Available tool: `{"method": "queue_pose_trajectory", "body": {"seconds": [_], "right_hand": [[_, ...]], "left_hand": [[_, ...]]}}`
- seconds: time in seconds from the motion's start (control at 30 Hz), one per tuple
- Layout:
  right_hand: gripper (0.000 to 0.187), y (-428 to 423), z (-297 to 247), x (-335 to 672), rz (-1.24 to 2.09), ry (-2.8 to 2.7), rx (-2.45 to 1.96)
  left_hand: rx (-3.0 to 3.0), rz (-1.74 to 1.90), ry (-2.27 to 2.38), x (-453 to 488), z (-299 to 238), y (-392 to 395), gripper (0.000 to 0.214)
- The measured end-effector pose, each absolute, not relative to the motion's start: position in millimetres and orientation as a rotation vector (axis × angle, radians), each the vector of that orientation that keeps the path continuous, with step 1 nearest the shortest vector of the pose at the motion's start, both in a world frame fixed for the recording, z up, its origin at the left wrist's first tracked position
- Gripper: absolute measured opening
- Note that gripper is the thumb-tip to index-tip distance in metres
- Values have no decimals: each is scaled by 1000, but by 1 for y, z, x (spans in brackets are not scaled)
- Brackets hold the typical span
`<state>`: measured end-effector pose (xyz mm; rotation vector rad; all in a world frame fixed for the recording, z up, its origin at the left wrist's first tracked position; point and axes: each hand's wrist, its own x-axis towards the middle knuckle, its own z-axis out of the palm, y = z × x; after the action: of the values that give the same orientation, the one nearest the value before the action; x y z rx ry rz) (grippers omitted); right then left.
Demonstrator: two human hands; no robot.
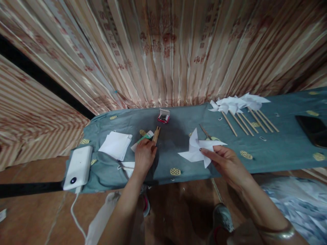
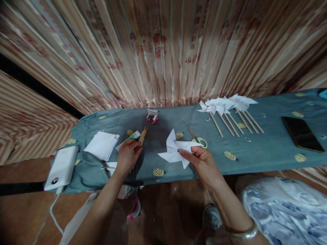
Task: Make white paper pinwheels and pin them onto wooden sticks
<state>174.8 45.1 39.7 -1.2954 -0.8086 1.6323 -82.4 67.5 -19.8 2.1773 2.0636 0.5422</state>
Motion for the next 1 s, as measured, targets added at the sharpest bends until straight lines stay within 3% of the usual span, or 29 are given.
{"method": "queue_pose_trajectory", "body": {"seconds": [1.0], "right_hand": [[25, 39, 49, 184, 1614, -793, -1282]], "left_hand": [[2285, 508, 2016, -64, -17, 61, 28]]}}
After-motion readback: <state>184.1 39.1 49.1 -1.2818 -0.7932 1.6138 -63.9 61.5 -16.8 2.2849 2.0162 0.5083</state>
